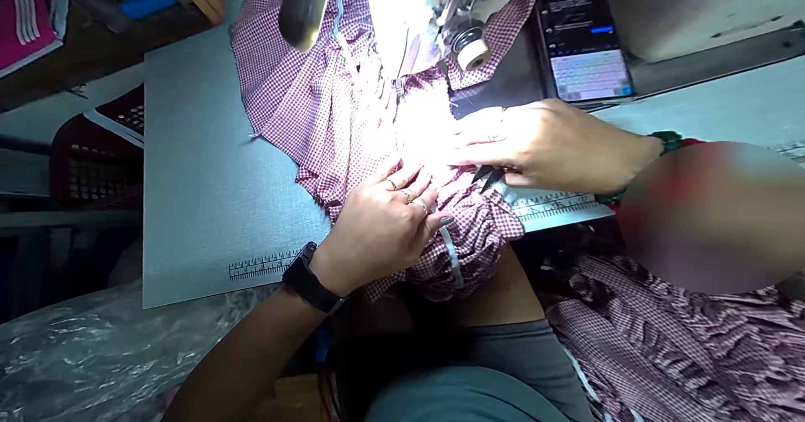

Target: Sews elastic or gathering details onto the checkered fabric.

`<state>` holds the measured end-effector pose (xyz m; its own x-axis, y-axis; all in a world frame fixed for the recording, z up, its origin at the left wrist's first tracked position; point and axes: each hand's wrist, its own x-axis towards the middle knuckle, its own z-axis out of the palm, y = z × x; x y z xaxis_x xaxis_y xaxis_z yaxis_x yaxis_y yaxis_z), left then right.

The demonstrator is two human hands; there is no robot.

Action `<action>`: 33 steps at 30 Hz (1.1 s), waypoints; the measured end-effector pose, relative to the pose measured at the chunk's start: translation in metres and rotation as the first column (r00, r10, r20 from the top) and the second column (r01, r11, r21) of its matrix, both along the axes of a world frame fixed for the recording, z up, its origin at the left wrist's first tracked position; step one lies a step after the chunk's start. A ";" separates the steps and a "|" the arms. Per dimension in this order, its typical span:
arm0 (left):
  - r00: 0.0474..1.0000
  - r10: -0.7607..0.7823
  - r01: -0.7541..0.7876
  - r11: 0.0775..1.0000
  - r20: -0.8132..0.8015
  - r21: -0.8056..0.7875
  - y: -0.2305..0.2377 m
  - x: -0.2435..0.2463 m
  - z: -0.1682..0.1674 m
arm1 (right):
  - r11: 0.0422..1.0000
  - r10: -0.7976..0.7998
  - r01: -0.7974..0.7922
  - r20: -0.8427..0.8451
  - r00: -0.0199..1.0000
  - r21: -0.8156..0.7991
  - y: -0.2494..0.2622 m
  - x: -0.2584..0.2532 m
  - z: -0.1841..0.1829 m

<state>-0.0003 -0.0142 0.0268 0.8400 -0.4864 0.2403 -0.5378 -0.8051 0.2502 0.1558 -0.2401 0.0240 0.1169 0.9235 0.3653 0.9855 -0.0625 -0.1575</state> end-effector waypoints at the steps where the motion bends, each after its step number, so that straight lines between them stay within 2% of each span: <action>1: 1.000 -0.001 0.001 1.000 -0.004 0.000 0.000 0.000 0.000 | 1.000 0.002 -0.002 0.013 1.000 -0.005 0.000 0.001 0.001; 33: 1.000 -0.003 0.003 0.999 0.008 -0.051 0.004 0.005 0.003 | 0.999 0.029 -0.029 -0.001 1.000 -0.042 0.001 0.002 0.000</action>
<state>0.0051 -0.0102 0.0294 0.8366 -0.4758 0.2716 -0.5422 -0.7899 0.2863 0.1577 -0.2390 0.0241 0.0902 0.9409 0.3265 0.9870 -0.0406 -0.1557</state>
